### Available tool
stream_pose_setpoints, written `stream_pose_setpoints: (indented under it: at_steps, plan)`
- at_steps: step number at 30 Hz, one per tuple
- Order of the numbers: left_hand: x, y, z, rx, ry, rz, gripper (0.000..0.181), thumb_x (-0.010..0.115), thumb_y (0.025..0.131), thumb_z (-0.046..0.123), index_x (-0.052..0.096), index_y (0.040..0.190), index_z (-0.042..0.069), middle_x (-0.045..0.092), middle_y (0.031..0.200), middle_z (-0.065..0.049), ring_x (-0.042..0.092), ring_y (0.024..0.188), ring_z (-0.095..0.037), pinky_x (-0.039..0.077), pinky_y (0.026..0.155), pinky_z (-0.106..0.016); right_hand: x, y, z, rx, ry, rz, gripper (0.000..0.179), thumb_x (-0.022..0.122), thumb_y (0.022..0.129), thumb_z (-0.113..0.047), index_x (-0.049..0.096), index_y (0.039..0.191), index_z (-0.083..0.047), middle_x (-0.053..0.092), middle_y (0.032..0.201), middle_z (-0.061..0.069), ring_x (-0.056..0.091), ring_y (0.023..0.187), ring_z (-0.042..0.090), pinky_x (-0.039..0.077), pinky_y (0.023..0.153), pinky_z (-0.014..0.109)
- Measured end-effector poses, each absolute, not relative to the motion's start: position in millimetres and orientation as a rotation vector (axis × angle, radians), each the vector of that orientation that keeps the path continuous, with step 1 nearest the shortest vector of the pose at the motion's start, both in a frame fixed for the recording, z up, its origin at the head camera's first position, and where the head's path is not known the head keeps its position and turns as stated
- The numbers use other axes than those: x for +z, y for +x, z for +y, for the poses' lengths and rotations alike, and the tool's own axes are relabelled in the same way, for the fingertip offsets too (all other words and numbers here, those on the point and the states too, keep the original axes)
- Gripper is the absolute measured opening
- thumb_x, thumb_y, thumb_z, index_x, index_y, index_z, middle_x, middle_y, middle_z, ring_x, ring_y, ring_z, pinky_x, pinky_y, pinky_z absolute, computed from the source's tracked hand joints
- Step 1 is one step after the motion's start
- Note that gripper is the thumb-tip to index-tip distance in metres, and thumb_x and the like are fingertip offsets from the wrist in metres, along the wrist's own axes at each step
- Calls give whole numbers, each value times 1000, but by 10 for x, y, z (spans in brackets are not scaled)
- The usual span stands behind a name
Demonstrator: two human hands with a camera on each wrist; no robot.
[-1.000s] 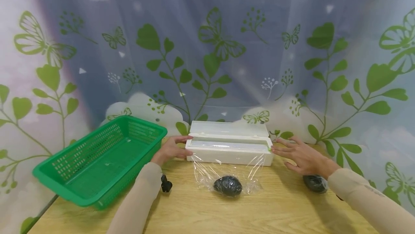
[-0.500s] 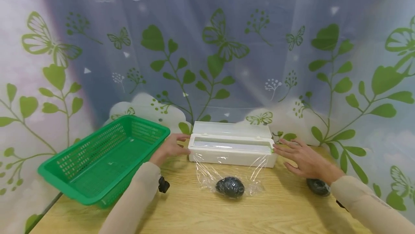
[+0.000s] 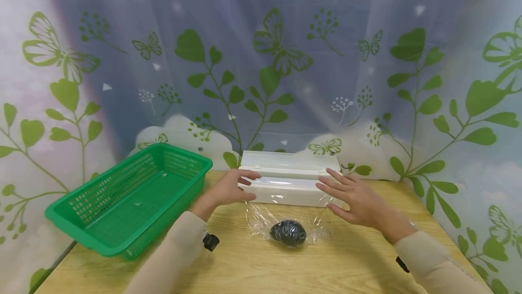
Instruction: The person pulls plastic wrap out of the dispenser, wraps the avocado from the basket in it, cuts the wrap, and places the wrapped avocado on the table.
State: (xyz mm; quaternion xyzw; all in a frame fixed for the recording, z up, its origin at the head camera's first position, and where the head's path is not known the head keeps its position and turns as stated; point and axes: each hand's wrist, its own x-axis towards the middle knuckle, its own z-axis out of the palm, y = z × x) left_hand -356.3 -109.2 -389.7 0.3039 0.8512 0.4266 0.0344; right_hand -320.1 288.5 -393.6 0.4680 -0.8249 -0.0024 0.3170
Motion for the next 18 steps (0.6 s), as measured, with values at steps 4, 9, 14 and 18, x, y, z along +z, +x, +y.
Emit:
stream_pose_setpoints:
  at_steps: [4,9,14,18]
  plan:
    - [-3898,-3476,-985,1241,1024,2598,51,80,87,9,65,136,3,64,141,-18,64,122,-44,60,97,-46,-3982,-3124,2735,60,1212,-2242,58,71,97,-34,55,150,-16,58,152,5,56,138,36,54,101,56]
    - [-3911,-3358,-901,1209,1009,2584,44,81,87,10,70,130,10,69,135,-12,69,116,-36,63,89,-35,-4018,-3061,2600,338,1196,-2382,51,76,93,-21,64,141,-8,67,141,10,66,127,32,59,98,51]
    - [-3957,-3289,-821,1226,993,2524,40,82,87,11,73,126,11,72,126,-11,70,113,-39,62,82,-28,-4032,-3012,2525,690,1187,-2538,40,71,98,-16,67,136,-4,69,135,17,76,102,24,65,82,38]
    - [-4015,-3278,-763,1238,986,2489,38,83,86,10,74,123,13,72,123,-10,72,111,-38,63,80,-28,-4001,-2974,2507,854,1154,-2651,37,68,101,-21,68,133,-2,70,132,20,75,102,29,65,78,29]
